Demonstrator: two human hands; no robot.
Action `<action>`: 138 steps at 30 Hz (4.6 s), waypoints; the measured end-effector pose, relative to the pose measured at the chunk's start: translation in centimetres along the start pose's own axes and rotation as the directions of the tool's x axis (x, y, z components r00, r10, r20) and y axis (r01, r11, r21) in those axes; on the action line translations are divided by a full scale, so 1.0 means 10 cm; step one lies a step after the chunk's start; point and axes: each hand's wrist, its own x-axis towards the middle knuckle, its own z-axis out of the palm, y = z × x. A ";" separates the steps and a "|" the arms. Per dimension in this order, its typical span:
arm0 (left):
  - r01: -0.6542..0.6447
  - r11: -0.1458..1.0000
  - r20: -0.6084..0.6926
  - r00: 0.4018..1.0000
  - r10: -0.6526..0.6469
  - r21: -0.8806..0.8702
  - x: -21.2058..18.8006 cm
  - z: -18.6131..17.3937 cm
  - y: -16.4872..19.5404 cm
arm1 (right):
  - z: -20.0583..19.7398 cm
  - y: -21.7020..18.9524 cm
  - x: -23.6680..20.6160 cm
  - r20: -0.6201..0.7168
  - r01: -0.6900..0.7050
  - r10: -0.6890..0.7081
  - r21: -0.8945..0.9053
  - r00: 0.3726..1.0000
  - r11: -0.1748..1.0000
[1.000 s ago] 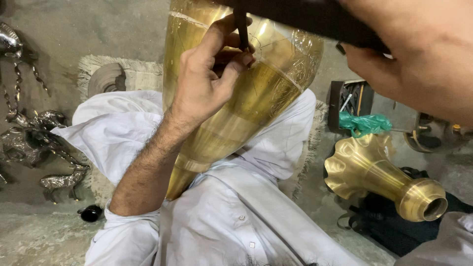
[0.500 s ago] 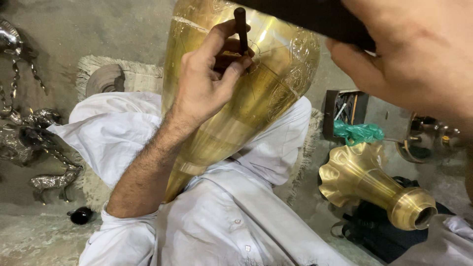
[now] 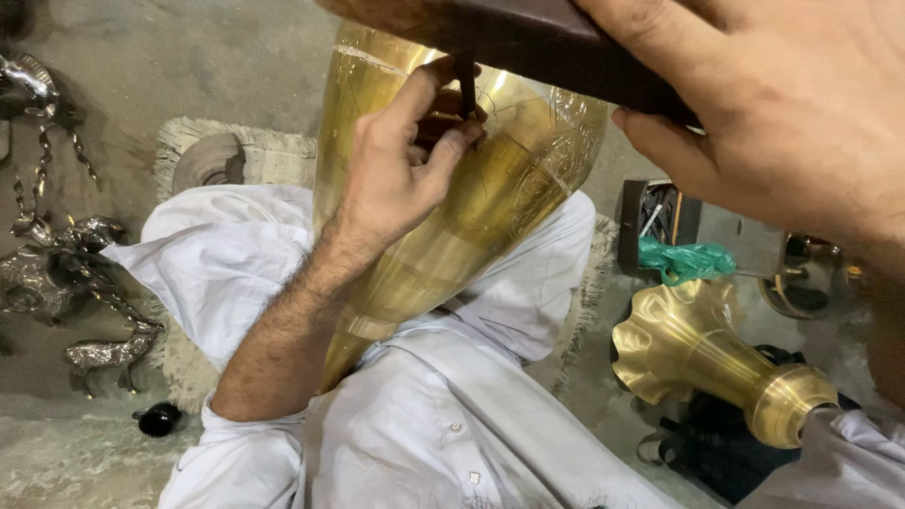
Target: The person sits on the floor with a large brass vase on their lap and engraves decorative patterns into its surface. They hold a chisel against the brass with one hand and strike it with a wooden mallet in the other, repositioning the chisel repeatedly to work along the pattern lines.
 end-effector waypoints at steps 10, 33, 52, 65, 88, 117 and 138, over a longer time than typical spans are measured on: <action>0.018 1.000 0.011 1.000 -0.018 -0.019 0.00 -0.02 0.03 | -0.02 -0.03 -0.01 0.091 -0.100 0.102 -0.029 0.991 0.995; -0.003 0.999 -0.005 1.000 0.003 -0.050 -0.04 0.00 0.04 | -0.07 -0.15 -0.02 0.091 -0.165 0.161 0.030 0.983 0.986; 0.052 0.999 0.005 0.999 -0.051 -0.009 -0.06 -0.03 0.18 | -0.06 -0.11 -0.13 0.312 -0.215 0.243 -0.123 0.918 0.969; -0.014 0.999 0.002 1.000 0.013 0.029 -0.09 0.00 0.13 | -0.14 -0.12 -0.11 0.169 -0.173 0.194 -0.131 0.966 0.976; 0.037 0.996 -0.012 0.999 -0.038 -0.076 -0.14 0.01 0.21 | -0.07 -0.14 -0.12 0.045 -0.152 0.150 0.031 0.988 0.988; 0.019 0.999 -0.012 1.000 -0.019 0.034 -0.21 0.03 0.33 | 0.02 0.01 -0.32 0.074 -0.136 0.140 -0.053 0.987 0.989; 0.045 0.998 -0.010 0.999 -0.045 0.048 -0.22 0.05 0.31 | 0.03 -0.04 -0.36 0.025 -0.138 0.137 0.053 0.990 0.989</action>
